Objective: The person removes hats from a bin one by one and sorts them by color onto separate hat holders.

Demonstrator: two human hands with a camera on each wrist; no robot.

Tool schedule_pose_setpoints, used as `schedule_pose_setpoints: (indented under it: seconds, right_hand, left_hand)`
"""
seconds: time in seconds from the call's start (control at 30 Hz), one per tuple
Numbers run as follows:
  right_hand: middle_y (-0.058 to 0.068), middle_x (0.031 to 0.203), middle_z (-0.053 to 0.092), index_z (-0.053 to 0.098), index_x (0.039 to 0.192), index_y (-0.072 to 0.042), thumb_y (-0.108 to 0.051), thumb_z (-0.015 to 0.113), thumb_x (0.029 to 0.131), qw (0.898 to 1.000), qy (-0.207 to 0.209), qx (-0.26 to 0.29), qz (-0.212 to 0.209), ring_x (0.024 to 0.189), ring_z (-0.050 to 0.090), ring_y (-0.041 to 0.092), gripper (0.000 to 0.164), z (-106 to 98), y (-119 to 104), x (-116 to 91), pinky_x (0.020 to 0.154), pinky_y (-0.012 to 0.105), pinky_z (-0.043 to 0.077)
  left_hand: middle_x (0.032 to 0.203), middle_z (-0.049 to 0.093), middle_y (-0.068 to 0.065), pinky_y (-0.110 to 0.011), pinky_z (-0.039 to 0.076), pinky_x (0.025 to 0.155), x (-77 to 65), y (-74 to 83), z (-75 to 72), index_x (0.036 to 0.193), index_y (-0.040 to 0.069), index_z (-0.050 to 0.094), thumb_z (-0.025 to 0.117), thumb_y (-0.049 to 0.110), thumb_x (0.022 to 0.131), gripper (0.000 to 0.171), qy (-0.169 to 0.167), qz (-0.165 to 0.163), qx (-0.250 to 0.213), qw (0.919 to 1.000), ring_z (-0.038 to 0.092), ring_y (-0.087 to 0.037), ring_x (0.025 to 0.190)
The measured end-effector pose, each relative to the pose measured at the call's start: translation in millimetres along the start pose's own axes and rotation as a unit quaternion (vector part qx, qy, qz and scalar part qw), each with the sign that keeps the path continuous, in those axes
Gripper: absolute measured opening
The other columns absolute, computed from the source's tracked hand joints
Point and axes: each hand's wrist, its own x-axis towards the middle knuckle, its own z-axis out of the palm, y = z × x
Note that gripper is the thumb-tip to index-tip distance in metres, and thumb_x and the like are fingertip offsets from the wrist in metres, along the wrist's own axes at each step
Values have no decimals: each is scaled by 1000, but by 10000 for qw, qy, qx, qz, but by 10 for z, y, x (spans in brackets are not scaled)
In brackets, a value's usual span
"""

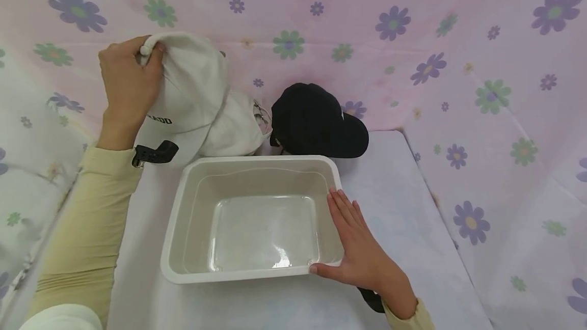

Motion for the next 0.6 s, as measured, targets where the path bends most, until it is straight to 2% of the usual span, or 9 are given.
schedule_pose_setpoints:
  seconds: [0.07, 0.13, 0.17, 0.3, 0.4, 0.43, 0.53, 0.6]
  right_hand:
    - [9, 171, 13, 9, 165, -17, -70, 77, 73, 10000, 9, 2, -26, 159, 3, 22, 126, 10, 10, -3, 126, 35, -8]
    - [9, 171, 13, 9, 165, -17, -70, 76, 73, 10000, 44, 4, -40, 158, 3, 22, 126, 14, 13, -5, 126, 35, -8]
    - [10, 171, 14, 9, 165, -17, -71, 76, 73, 10000, 59, 20, -78, 158, 3, 23, 126, 13, 20, -5, 125, 33, -9]
    - [10, 171, 15, 9, 165, -17, -73, 74, 74, 9999, 89, 60, -135, 158, 4, 23, 125, 20, 29, 0, 125, 32, -9]
    - [10, 171, 15, 12, 165, -14, -74, 73, 75, 9998, 74, 69, -156, 158, 4, 22, 125, 24, 34, 6, 124, 29, -11]
    - [11, 170, 15, 12, 165, -12, -74, 73, 75, 9998, 76, 74, -175, 158, 4, 22, 125, 24, 34, 7, 124, 28, -11]
    - [11, 171, 15, 13, 164, -11, -74, 73, 75, 9998, 69, 97, -151, 158, 4, 22, 125, 20, 30, 1, 123, 26, -12]
    - [11, 171, 14, 13, 165, -11, -73, 74, 74, 9998, 62, 120, -124, 158, 4, 21, 125, 16, 27, -7, 123, 26, -12]
  left_hand:
    - [102, 76, -18, -47, 48, 95, 7, 39, 13, 107, 4, 80, 61, 26, 102, 29, 26, 160, 66, 9998, 70, -37, 96]
    - [103, 76, -19, -47, 49, 98, 5, 42, 83, 107, 3, 79, 62, 25, 101, 29, -152, 179, -2, 9997, 70, -36, 101]
    - [106, 76, -18, -46, 49, 100, 0, 32, 134, 109, 3, 79, 62, 26, 101, 30, -319, 124, -61, 9994, 70, -35, 104]
    - [111, 74, -22, -47, 51, 95, -76, -69, 342, 111, -1, 77, 59, 26, 102, 34, -1094, -94, -280, 9936, 68, -36, 106]
    - [98, 71, -25, -46, 49, 82, -150, -137, 440, 101, -4, 75, 56, 28, 103, 37, -1540, -227, -301, 9874, 64, -39, 92]
    - [97, 70, -25, -45, 49, 80, -167, -144, 455, 103, -3, 74, 56, 29, 104, 37, -1625, -228, -285, 9860, 63, -38, 90]
    - [88, 66, -22, -38, 42, 72, -178, -118, 446, 100, -1, 73, 55, 30, 104, 36, -1678, -210, -293, 9852, 57, -33, 80]
    - [86, 67, -18, -32, 40, 70, -144, -59, 385, 98, 0, 75, 56, 31, 103, 36, -1490, -208, -346, 9880, 56, -26, 78]
